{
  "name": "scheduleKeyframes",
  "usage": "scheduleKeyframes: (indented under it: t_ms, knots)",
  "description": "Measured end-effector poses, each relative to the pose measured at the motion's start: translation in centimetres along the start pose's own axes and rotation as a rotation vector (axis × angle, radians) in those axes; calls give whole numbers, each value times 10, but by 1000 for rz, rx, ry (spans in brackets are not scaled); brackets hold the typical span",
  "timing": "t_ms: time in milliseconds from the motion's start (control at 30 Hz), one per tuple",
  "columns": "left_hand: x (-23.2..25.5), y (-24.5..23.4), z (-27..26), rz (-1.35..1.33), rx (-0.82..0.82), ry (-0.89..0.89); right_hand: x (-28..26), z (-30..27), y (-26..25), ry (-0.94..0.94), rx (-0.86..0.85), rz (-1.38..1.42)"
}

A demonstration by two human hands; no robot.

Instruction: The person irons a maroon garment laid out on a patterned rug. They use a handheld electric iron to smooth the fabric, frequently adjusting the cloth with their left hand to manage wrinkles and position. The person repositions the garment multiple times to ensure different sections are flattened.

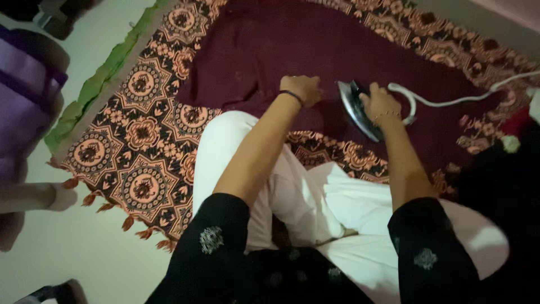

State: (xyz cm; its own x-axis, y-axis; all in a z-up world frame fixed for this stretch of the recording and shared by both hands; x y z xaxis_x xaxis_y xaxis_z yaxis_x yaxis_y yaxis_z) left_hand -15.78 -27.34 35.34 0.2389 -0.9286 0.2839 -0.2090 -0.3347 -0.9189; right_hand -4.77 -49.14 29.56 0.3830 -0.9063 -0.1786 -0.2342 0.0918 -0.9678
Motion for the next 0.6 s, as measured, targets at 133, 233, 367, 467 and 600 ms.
scheduleKeyframes:
  t_ms: [133,233,367,467,600]
  knots:
    - [11,8,-11,66,-7,95,-3,-8,4,44,48,-13]
    - [8,-1,-22,26,-18,127,-10,-18,6,-8,24,-76]
    - [-8,-8,-28,98,-66,82,-18,-29,-3,-165,151,-54]
    - [-47,-25,-17,-27,33,43,-19,-24,-32,-253,362,67]
    - [-156,-25,26,55,-4,-263,-30,-14,-83,-338,581,184]
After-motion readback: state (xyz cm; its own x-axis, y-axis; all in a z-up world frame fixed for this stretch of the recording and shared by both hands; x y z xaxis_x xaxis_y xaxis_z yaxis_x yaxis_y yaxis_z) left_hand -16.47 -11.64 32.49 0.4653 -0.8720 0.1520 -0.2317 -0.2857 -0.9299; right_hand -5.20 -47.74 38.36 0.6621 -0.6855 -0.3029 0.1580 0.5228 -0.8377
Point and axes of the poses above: each hand's wrist, its own z-axis towards the middle knuckle, its own y-axis out of the palm, x = y × z, the point moved 6 cm from there along z, towards the middle knuckle, and after that the axes turned 4 degrees about x, right-handed, at the moved point
